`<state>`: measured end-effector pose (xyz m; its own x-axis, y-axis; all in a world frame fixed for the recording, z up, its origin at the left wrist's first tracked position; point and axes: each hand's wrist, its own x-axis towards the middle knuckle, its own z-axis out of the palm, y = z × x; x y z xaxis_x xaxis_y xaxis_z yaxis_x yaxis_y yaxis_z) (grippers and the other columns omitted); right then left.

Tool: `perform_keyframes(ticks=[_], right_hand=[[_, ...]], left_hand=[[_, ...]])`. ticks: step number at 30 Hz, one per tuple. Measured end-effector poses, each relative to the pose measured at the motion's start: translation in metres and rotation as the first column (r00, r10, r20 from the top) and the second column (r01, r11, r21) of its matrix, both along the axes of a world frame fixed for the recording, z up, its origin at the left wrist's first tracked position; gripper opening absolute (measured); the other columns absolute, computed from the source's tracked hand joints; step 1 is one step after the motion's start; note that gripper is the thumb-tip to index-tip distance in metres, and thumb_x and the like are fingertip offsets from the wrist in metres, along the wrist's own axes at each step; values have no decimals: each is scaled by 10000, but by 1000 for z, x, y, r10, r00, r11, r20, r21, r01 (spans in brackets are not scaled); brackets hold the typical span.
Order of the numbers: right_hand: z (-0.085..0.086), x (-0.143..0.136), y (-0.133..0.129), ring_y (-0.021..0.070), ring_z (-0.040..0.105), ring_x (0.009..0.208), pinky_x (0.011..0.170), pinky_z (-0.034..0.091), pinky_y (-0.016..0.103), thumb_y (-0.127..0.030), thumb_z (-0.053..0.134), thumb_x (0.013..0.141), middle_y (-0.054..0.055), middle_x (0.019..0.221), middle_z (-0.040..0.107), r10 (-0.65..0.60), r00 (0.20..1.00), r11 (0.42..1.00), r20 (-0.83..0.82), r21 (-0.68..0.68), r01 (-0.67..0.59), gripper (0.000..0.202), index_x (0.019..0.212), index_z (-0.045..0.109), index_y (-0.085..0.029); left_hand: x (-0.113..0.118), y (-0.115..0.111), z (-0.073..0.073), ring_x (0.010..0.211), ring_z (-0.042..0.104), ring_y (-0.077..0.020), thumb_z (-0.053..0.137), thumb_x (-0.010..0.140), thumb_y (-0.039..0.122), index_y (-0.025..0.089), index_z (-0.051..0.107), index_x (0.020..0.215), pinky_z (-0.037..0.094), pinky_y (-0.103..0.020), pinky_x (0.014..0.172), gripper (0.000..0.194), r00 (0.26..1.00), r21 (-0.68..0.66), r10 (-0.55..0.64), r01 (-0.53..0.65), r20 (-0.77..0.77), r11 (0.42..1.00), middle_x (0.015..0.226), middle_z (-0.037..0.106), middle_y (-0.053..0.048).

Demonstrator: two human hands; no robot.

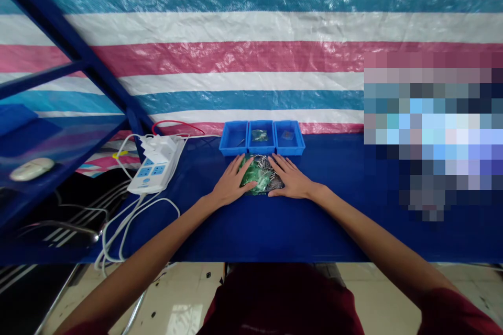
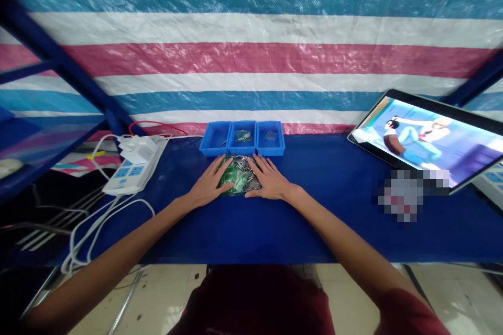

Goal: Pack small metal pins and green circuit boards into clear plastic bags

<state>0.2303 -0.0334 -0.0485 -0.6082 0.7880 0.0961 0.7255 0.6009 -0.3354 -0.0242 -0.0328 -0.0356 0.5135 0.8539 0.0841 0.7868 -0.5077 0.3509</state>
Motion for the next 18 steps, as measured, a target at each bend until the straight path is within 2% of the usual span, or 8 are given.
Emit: perform_keyframes(ticks=[7, 13, 18], right_hand=[[-8, -2, 0, 318, 45, 1457, 1169, 140, 520, -826, 382, 744, 119, 1591, 46, -25, 1000, 998, -11, 59, 26, 1113, 1518, -108, -194], [-8, -4, -1, 314, 70, 1456, 1174, 140, 512, -826, 357, 754, 127, 1586, 98, -36, 999, 996, -20, 76, 37, 1084, 1529, -40, -180], [-7, -5, -2, 325, 86, 1453, 1169, 145, 530, -828, 345, 756, 126, 1584, 118, -40, 999, 997, -25, 63, 42, 1068, 1532, -7, -184]], left_hand=[[4, -1, -2, 1450, 129, -320, 330, 897, 660, 259, 130, 1519, 198, -498, 1158, 767, 1000, 25, 7, -7, 5, 1000, 1584, 134, -99], [6, 1, -3, 1434, 185, -334, 313, 889, 678, 228, 173, 1513, 225, -502, 1144, 782, 1000, 46, 8, -7, -18, 999, 1557, 213, -135], [9, 3, -2, 1445, 156, -316, 297, 894, 674, 221, 191, 1507, 224, -481, 1151, 769, 1000, 37, -11, 11, -3, 999, 1563, 197, -129]])
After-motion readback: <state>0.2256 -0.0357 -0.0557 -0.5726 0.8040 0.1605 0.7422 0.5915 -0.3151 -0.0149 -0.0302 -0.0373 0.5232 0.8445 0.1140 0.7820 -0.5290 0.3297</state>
